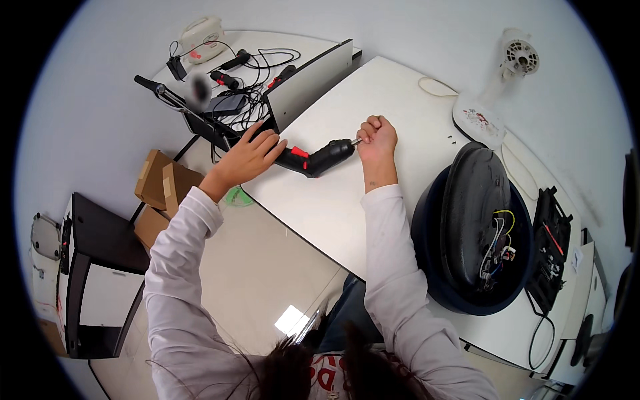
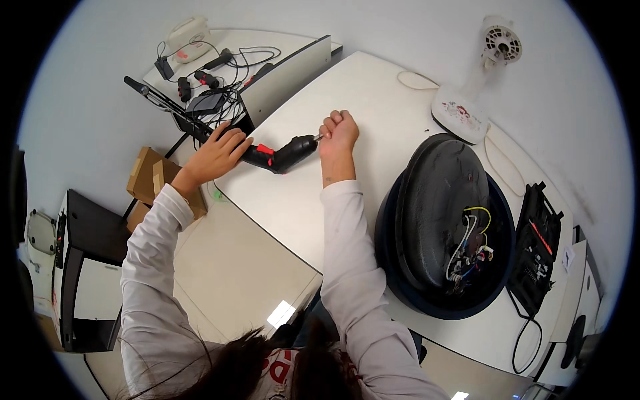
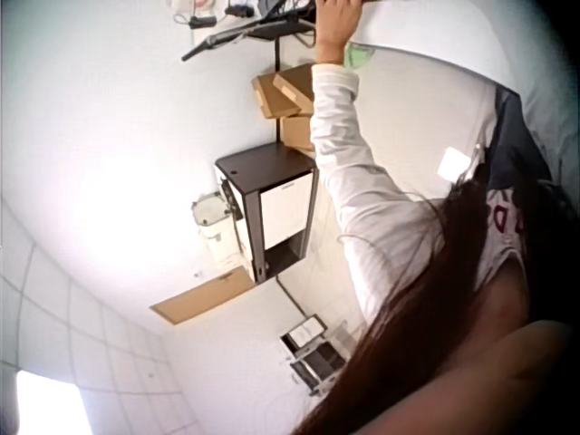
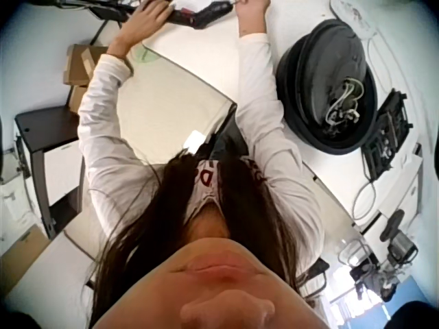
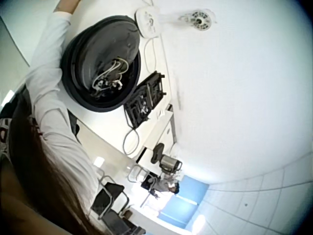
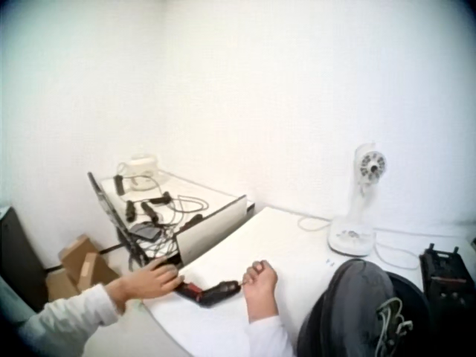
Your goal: The person uses a power drill to remove screws from the back of a circular electronic device, then manually adjusts internal wires and components. They place the cover back on the device and secure it with screws.
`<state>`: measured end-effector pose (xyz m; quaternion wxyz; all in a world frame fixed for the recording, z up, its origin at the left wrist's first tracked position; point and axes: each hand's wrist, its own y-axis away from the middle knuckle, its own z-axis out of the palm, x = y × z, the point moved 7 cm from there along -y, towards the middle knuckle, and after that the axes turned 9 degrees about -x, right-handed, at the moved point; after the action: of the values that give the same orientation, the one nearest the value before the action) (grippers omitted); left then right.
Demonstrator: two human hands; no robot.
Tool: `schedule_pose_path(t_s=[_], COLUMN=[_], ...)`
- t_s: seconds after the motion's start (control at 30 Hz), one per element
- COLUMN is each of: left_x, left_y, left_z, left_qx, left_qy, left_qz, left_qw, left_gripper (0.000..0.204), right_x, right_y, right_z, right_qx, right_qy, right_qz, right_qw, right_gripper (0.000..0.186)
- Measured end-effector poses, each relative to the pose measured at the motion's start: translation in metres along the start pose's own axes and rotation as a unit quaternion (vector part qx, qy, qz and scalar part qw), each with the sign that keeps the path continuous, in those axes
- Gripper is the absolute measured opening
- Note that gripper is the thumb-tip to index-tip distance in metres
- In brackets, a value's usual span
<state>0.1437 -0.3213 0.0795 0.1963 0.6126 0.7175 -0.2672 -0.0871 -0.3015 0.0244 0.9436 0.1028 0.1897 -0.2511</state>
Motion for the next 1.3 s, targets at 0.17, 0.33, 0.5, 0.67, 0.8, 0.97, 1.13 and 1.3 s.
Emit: schedule_pose_path(t_s=[0.17, 0.33, 0.5, 0.67, 0.8, 0.97, 1.13, 1.3], left_x=[0.007, -0.007, -0.024, -0.04, -0.039, -0.031, -0.044, -0.08], left_y=[-0.012, -0.015, -0.019, -0.017, -0.014, 0.022, 0.005, 0.0], left_z=[0.019, 0.01, 0.005, -0.004, 0.0, 0.028, 0.011, 0.021], left_qx=[-0.078, -0.006, 0.02, 0.029, 0.063, -0.007, 0.06, 0.103], left_qy=[0.08, 0.149, 0.215, 0.243, 0.248, 0.12, 0.195, 0.295], left_qz=[-0.015, -0.044, -0.046, -0.023, -0.034, -0.029, -0.11, -0.288], left_qw=[0.994, 0.988, 0.975, 0.969, 0.966, 0.992, 0.973, 0.905], left_gripper=[0.037, 0.033, 0.034, 0.033, 0.03, 0.023, 0.035, 0.03], right_x=[-0.004, -0.02, -0.027, -0.03, -0.034, -0.11, -0.086, -0.013], right_y=[0.006, -0.003, -0.01, 0.011, 0.019, -0.008, 0.025, 0.03], right_z=[0.025, 0.055, 0.074, 0.093, 0.111, 0.115, 0.131, 0.034], right_qx=[-0.056, -0.104, -0.114, -0.186, -0.236, -0.178, -0.171, -0.048], right_qy=[0.082, 0.105, 0.111, 0.103, 0.11, 0.076, 0.138, 0.143], right_qz=[0.002, -0.059, -0.071, -0.116, -0.116, -0.188, -0.237, -0.152], right_qw=[0.995, 0.987, 0.985, 0.97, 0.959, 0.963, 0.946, 0.977], right_gripper=[0.027, 0.023, 0.018, 0.012, 0.011, 0.014, 0.012, 0.013])
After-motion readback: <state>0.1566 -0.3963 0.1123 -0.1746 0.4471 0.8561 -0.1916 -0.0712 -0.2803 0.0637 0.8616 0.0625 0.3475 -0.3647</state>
